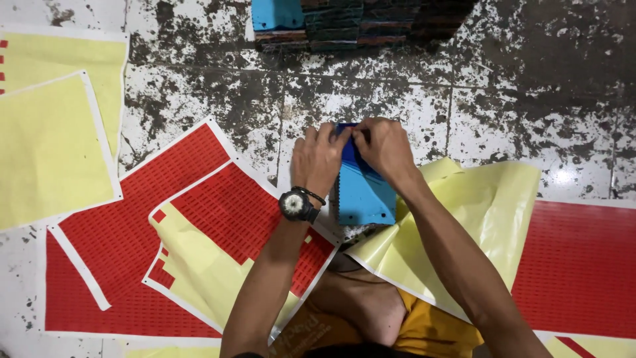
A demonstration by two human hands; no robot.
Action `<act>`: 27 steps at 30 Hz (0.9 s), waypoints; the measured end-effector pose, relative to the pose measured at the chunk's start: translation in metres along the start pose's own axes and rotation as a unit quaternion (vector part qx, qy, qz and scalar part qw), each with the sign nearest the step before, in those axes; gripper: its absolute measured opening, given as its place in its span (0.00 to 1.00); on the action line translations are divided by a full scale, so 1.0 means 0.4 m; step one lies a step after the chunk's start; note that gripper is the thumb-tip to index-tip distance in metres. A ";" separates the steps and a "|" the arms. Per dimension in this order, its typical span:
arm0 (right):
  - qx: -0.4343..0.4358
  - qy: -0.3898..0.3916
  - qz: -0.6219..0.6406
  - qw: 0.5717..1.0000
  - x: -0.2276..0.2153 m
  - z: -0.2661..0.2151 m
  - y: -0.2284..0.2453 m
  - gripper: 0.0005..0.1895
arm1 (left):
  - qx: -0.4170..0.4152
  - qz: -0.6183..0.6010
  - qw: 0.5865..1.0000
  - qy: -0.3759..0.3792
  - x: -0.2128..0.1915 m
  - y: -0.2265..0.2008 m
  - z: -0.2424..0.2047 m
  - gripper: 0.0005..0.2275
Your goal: A person sits on the floor, flips through a color swatch book, and applies small red adhesive labels to a yellow backing sheet.
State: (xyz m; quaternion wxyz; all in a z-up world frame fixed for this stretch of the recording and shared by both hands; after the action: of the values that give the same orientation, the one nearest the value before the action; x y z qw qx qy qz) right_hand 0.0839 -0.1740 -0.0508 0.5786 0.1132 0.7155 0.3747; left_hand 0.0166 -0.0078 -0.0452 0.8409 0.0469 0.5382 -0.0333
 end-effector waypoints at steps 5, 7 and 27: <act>-0.128 -0.076 -0.131 0.980 -0.030 0.014 -0.036 0.13 | 0.003 0.008 1.000 0.008 -0.003 -0.003 0.003 0.14; -0.156 -0.082 -0.161 0.971 -0.025 0.015 -0.059 0.10 | -0.001 -0.019 1.000 0.005 0.009 0.001 0.003 0.14; -0.074 0.115 0.332 0.933 -0.153 -0.105 0.115 0.08 | -0.275 -0.566 0.773 0.082 -0.045 -0.022 0.097 0.13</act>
State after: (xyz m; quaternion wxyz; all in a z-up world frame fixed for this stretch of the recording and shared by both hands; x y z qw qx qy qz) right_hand 0.0518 -0.1955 0.0274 0.3419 0.2569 0.6691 0.6078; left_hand 0.0429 -0.0210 -0.0131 0.5997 -0.4969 0.5207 -0.3498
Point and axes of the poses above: each hand's wrist, its own z-axis towards the middle knuckle, its own x-axis out of the palm, y = z × x, the point moved 1 cm from there along z, towards the middle knuckle, and after that the axes turned 9 degrees about z, right-handed, at the moved point
